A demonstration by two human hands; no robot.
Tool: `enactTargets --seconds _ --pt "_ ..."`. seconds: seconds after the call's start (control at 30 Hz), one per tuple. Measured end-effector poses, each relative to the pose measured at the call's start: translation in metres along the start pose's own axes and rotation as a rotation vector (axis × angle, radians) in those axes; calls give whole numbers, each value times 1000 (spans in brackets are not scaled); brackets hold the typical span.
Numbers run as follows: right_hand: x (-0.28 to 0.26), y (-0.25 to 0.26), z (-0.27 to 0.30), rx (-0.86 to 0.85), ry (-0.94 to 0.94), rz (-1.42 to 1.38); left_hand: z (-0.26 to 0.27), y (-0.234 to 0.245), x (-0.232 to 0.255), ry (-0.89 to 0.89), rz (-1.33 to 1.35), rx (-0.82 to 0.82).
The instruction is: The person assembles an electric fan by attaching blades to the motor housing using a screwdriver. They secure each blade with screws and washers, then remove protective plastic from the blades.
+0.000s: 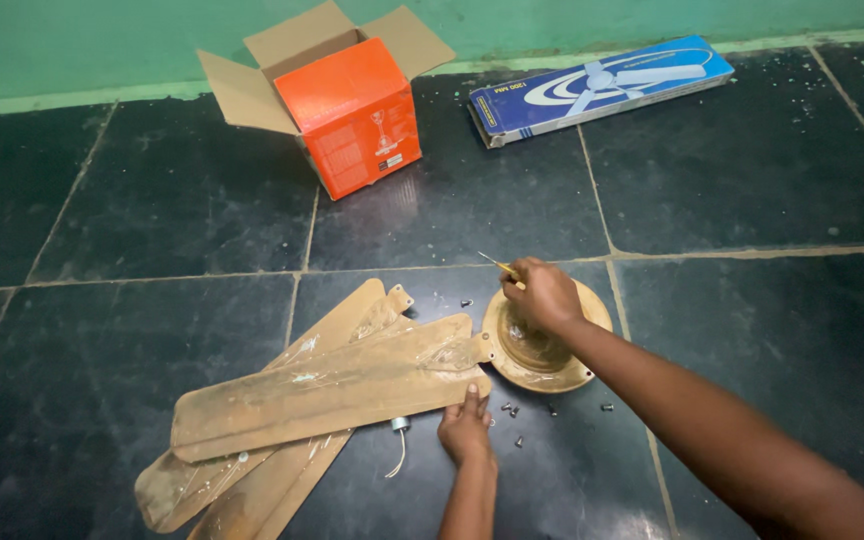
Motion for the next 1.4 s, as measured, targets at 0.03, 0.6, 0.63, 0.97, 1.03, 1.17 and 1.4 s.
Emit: enactTargets --seconds 0.03,0.6,0.63,0.97,1.03,1.17,1.4 --pt "-1 1 0 -3 3 -5 0 -1 1 -12 1 2" --pt "-6 4 5 -27 -81 2 9 -2 -7 -64 -2 20" --pt "-6 4 5 -17 -76 4 9 -1 -8 -58 -10 23" --pt "5 10 7 23 -47 -184 -9 7 -11 -16 25 -62" --pt "7 22 8 38 -47 -259 -15 8 -10 21 29 -79" --pt "12 50 28 19 -74 -306 -20 11 -14 41 55 -109" --pt "0 69 87 -40 32 -143 -33 12 -22 13 78 -104"
Point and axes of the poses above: each hand's wrist, its own z-axis away from the middle knuckle, its own y-axis out of the back of the hand, x = y × z, the point moved 7 cm from there along -z, towards the middle knuckle, and after that the axes turned 12 degrees about -x, right-handed, at the moved point
